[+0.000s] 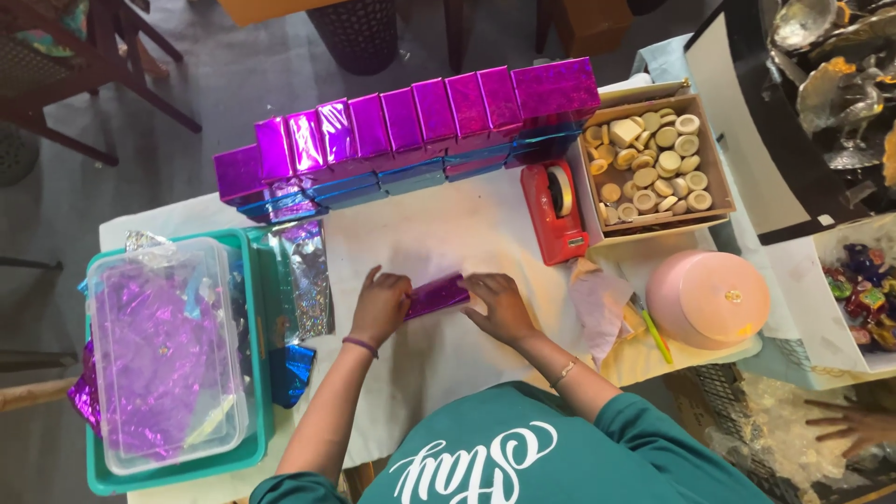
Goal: The person wipes a small wooden box with a white cloth, then wraps it in shiny purple foil. They use a tape dispenser to apply tape to secure the foil, folding the edges neatly to create a finished package.
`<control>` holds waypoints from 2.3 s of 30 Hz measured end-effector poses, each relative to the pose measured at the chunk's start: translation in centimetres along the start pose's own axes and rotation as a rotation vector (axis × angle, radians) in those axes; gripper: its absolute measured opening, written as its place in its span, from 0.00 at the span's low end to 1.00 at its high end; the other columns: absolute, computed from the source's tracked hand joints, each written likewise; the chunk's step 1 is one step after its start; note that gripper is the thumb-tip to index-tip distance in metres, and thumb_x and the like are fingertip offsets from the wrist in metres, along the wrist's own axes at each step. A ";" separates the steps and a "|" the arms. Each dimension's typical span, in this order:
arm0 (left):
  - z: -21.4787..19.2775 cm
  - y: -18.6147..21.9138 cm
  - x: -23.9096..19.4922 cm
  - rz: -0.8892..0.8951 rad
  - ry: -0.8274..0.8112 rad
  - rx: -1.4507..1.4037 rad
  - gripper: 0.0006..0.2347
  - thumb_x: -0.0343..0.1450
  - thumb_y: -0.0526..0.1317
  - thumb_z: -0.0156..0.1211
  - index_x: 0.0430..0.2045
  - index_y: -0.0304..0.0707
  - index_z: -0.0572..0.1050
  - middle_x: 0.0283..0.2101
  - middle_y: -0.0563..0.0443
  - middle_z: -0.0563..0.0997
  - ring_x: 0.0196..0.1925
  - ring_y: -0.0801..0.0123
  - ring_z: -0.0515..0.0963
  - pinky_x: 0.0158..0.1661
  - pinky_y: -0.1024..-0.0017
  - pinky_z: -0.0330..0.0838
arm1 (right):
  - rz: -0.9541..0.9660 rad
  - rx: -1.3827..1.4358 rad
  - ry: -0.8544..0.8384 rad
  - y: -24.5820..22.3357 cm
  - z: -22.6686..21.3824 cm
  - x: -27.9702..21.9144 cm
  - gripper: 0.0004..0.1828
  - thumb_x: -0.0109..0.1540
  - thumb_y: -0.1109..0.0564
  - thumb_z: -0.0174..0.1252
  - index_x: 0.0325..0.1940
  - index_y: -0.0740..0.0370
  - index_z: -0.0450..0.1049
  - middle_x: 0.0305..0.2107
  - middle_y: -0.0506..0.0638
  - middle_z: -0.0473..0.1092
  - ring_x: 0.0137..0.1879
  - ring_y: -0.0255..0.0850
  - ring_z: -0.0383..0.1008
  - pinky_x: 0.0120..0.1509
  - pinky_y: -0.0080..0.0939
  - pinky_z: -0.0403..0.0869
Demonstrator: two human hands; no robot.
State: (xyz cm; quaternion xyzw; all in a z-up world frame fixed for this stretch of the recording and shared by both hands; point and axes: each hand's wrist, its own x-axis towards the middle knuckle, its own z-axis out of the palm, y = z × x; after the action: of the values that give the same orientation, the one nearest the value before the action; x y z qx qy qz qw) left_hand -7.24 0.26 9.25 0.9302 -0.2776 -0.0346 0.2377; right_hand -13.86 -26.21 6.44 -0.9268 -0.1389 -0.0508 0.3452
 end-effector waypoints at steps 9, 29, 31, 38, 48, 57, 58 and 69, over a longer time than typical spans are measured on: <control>4.4 1.0 -5.2 0.092 0.107 0.094 0.08 0.68 0.38 0.60 0.38 0.36 0.76 0.46 0.44 0.83 0.52 0.57 0.80 0.62 0.57 0.66 | -0.252 -0.213 -0.276 -3.2 -0.1 3.3 0.45 0.51 0.52 0.70 0.72 0.52 0.64 0.67 0.50 0.62 0.75 0.46 0.55 0.75 0.68 0.47; 3.7 -1.5 -2.6 -0.219 0.191 -0.237 0.07 0.66 0.32 0.62 0.34 0.43 0.82 0.35 0.43 0.83 0.39 0.50 0.82 0.42 0.57 0.76 | -0.264 -0.212 -0.248 0.7 3.1 6.2 0.14 0.63 0.53 0.62 0.53 0.51 0.77 0.50 0.44 0.77 0.69 0.40 0.68 0.78 0.64 0.51; 3.7 -1.8 -2.3 -0.180 0.225 -0.265 0.06 0.66 0.31 0.61 0.33 0.42 0.82 0.36 0.45 0.84 0.39 0.50 0.82 0.42 0.57 0.76 | -0.254 -0.210 -0.247 -0.3 2.3 6.5 0.14 0.63 0.53 0.62 0.53 0.50 0.77 0.51 0.43 0.77 0.70 0.39 0.67 0.79 0.64 0.51; 2.5 -1.8 -1.3 -0.144 0.269 -0.160 0.04 0.62 0.32 0.65 0.26 0.41 0.81 0.37 0.52 0.83 0.41 0.54 0.79 0.45 0.58 0.72 | -0.291 -0.275 -0.317 -1.9 1.3 7.5 0.36 0.54 0.49 0.69 0.66 0.49 0.69 0.62 0.45 0.67 0.72 0.43 0.61 0.76 0.67 0.48; 1.5 -1.5 -1.7 -0.033 0.296 0.062 0.09 0.60 0.32 0.64 0.32 0.42 0.82 0.36 0.53 0.81 0.47 0.56 0.78 0.55 0.55 0.67 | -0.346 -0.372 -0.353 -1.4 3.2 9.8 0.17 0.62 0.52 0.64 0.56 0.48 0.77 0.53 0.41 0.75 0.70 0.39 0.66 0.80 0.64 0.50; 12.1 -14.1 -4.7 -0.535 0.383 -1.348 0.20 0.72 0.29 0.55 0.62 0.33 0.69 0.57 0.53 0.79 0.59 0.69 0.78 0.60 0.74 0.71 | -0.363 -0.326 -0.321 -0.7 3.9 10.2 0.15 0.59 0.53 0.64 0.51 0.48 0.80 0.51 0.41 0.76 0.68 0.40 0.66 0.78 0.66 0.47; 11.4 -13.6 -4.4 -0.535 0.389 -1.346 0.20 0.72 0.29 0.55 0.62 0.33 0.69 0.57 0.53 0.79 0.59 0.69 0.78 0.60 0.74 0.71 | -0.368 -0.326 -0.322 -0.7 3.9 10.2 0.15 0.59 0.53 0.64 0.51 0.48 0.80 0.51 0.41 0.76 0.68 0.40 0.66 0.78 0.66 0.47; 7.1 -9.1 -5.3 -0.333 0.358 -0.642 0.06 0.63 0.29 0.62 0.29 0.37 0.82 0.50 0.50 0.83 0.56 0.63 0.79 0.56 0.63 0.72 | -0.353 -0.330 -0.330 -0.9 3.7 9.9 0.14 0.60 0.54 0.62 0.51 0.49 0.80 0.50 0.41 0.76 0.68 0.40 0.66 0.78 0.65 0.49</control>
State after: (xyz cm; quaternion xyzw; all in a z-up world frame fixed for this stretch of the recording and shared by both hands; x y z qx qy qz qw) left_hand -8.56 6.73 -1.58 0.8322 -0.0525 0.0050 0.5520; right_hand -4.66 -20.97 6.06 -0.9276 -0.3423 0.0195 0.1484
